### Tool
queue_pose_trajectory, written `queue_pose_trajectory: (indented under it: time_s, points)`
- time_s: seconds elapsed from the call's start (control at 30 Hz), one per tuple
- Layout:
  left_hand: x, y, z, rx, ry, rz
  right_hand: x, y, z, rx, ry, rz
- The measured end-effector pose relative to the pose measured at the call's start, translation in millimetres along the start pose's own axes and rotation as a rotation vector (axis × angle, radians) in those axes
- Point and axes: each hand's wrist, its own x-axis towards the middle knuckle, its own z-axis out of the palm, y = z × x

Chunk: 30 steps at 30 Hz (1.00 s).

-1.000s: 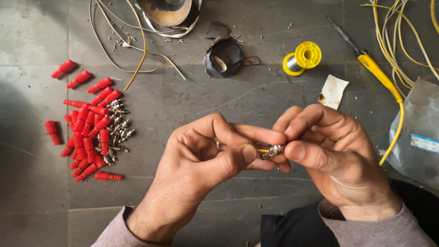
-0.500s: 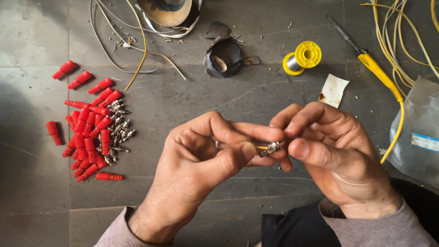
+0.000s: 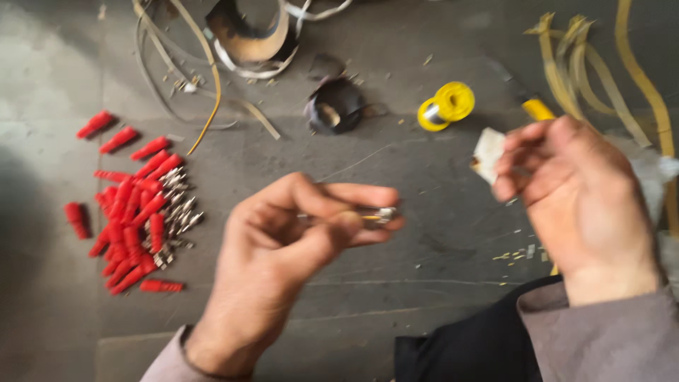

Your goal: The person sits on the floor and repeatedly solders small metal connectors onto the ends of yellow wires using a soldering iron and solder wire. They handle each wire individually, apply solder to the connection point, and place the finished units on the floor.

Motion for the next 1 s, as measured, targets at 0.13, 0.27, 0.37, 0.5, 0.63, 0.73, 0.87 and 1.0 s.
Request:
queue_pose_trajectory:
  time_s: [0.13,0.27,0.37,0.5,0.63,0.73,0.87,1.0]
  points:
    - [3.0,9.8,-6.2,0.058,0.097,0.062,21.6,-4.0,-66.4,0.136,0.417,0.122]
    - [4.1,16.3,-14.6,0.089,0.189,0.089,41.8,27.4,-112.3,0.635,0.7,0.379]
    - [7.3,19.8,-20.2,0.092,0.22,0.1,61.0,40.7,-120.0,0.602,0.829,0.411]
    - [12.2,24.0,-24.6,0.087,0.276,0.116,80.7,35.4,-100.5,0.577,0.839,0.396]
    - [19.2,26.4,-31.1,0.071,0.287,0.147,90.5,35.8,-80.0,0.262,0.798,0.383]
    - [23.8,26.7,-36.8,0.075,0.29,0.159,92.5,42.1,-58.2,-0.275,0.578,0.051]
    - [26.7,23.6,-37.1,0.057,0.269,0.16,98.7,54.8,-22.0,-0.854,0.163,-0.312]
    - [25.8,22.6,-33.3,0.064,0.265,0.154,105.5,62.7,2.9,-1.208,-0.187,-0.75]
